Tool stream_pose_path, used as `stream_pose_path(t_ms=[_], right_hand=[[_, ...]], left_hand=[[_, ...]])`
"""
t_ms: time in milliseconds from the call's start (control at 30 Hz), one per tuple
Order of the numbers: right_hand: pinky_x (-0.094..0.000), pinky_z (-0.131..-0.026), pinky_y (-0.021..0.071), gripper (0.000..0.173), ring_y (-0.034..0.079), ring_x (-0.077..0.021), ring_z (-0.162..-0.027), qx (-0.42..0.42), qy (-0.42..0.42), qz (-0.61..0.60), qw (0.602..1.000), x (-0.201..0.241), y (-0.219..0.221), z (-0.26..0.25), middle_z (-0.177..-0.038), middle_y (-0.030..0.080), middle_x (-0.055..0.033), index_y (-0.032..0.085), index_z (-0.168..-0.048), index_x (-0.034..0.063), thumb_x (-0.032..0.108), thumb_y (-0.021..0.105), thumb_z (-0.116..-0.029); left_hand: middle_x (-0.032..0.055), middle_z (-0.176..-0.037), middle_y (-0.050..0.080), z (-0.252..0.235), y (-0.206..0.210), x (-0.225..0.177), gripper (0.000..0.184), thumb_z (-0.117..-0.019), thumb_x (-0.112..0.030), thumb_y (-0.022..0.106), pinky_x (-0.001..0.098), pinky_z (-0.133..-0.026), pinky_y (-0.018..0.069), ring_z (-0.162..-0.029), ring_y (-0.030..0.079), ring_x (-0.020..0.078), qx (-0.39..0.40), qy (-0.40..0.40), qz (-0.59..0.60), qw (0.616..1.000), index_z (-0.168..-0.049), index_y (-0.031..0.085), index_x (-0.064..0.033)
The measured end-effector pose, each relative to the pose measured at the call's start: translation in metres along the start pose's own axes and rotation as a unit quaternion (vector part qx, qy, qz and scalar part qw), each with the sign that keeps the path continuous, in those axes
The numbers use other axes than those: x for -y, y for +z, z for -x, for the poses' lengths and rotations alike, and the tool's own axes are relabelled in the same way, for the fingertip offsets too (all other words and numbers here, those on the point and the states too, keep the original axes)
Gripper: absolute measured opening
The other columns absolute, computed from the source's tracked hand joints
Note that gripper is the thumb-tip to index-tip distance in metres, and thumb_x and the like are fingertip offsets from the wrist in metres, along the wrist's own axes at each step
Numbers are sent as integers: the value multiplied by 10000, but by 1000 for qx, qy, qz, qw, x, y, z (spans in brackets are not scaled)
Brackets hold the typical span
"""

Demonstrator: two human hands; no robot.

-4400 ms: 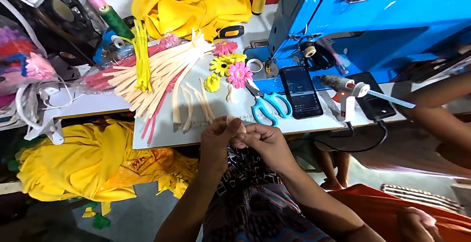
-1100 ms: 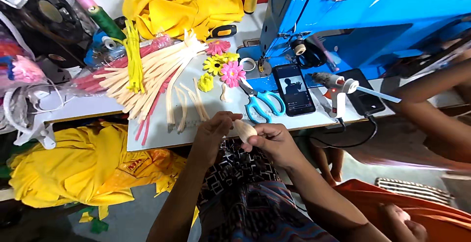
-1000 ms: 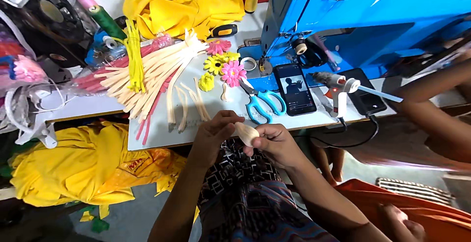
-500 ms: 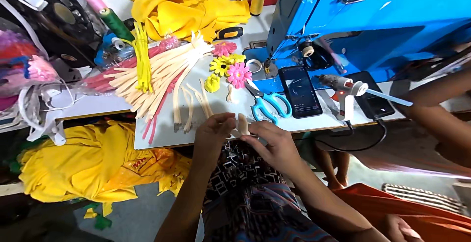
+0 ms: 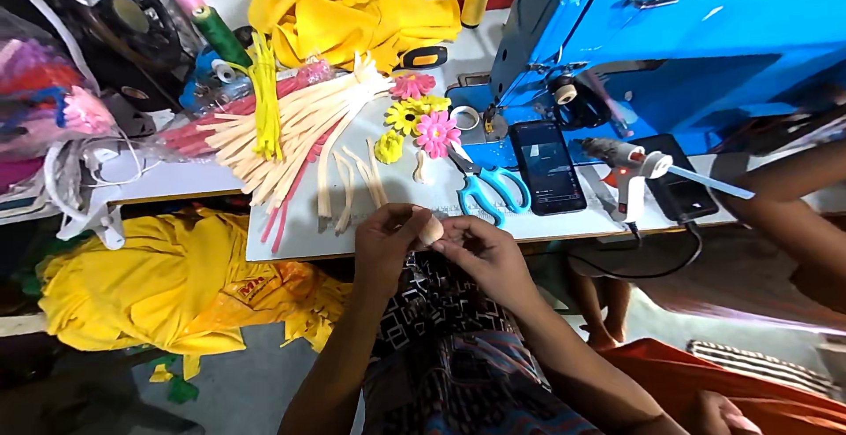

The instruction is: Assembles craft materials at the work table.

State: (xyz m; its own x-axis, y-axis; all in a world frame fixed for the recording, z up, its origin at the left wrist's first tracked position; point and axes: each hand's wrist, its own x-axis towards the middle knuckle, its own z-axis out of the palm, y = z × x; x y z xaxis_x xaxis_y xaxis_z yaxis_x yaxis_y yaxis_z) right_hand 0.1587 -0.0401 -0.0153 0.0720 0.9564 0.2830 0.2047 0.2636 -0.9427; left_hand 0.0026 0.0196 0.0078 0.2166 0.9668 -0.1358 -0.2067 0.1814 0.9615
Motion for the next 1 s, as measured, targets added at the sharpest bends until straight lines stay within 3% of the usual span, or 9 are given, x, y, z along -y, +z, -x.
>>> stream_pose_path(t_ms=[67,167,333,400,467,567,700,867,1000], right_hand=[[-229,-779,608,138,711,-50,-794,14,94,-118,988,2,2,-4,-893,744,5,685,-1092,11,34,663,-958],[-255,-778,623,93,732,-87,-780,-8,146,-165,975,0,4,-8,-859,752,-16,687,-1040,10,5,626,-970],[-223,-716,592,109,686,-32,-738,-43,85,49,994,-5,-14,-23,-830,718,19,693,-1040,36,116,661,-974],[-265,-679,579,157,666,-63,-715,-53,69,142,986,-4,-24,-35,-840,699,-18,691,-1071,30,161,658,-990],[-311,-643,563,172,652,-111,-692,-62,65,200,976,-2,-30,-48,-848,694,-60,689,-1084,22,169,651,-1005],[-375,-647,562,160,652,-171,-694,-40,78,217,972,-8,-31,-66,-862,689,-103,694,-1066,5,149,652,-1010],[-370,-634,568,147,640,-163,-647,-9,110,205,972,-13,-27,-80,-807,675,-88,696,-1047,7,141,646,-1015],[-312,-593,583,143,657,-118,-599,27,167,174,970,-12,-25,-93,-775,698,-58,688,-1015,20,149,629,-1029],[-305,-635,606,139,693,-124,-648,56,195,148,968,-10,-29,-97,-822,713,-72,668,-1030,5,133,615,-1035]], left_hand=[[9,-805,705,0,1,0,101,-912,6,721,209,-595,585,-630,659,57,-15,16,-27,999,-1002,690,-27],[6,-853,708,-2,-3,-2,100,-1011,-87,621,217,-621,584,-667,668,59,-32,23,-74,996,-1054,689,-28],[33,-990,711,-6,-24,-11,152,-1026,-123,605,263,-680,610,-772,702,89,-68,80,-162,981,-1115,682,-27],[45,-1002,709,-10,-25,-16,159,-990,-134,670,264,-693,598,-773,690,86,-54,120,-256,958,-1103,696,-26],[126,-1079,704,-20,-22,-19,209,-981,-145,688,357,-772,597,-868,702,185,-14,153,-370,916,-1133,707,-4],[210,-1185,662,-46,-14,-17,313,-975,-120,693,467,-840,586,-949,699,309,59,173,-475,861,-1255,665,18],[211,-1216,666,-73,0,-7,381,-938,-126,743,522,-917,549,-1049,675,366,92,184,-527,825,-1287,658,1],[197,-1066,702,-85,8,11,253,-943,-125,731,523,-875,558,-988,690,357,70,198,-522,827,-1154,707,13],[190,-1123,687,-78,12,13,255,-949,-133,719,498,-897,550,-1049,672,335,43,168,-494,852,-1165,696,0]])
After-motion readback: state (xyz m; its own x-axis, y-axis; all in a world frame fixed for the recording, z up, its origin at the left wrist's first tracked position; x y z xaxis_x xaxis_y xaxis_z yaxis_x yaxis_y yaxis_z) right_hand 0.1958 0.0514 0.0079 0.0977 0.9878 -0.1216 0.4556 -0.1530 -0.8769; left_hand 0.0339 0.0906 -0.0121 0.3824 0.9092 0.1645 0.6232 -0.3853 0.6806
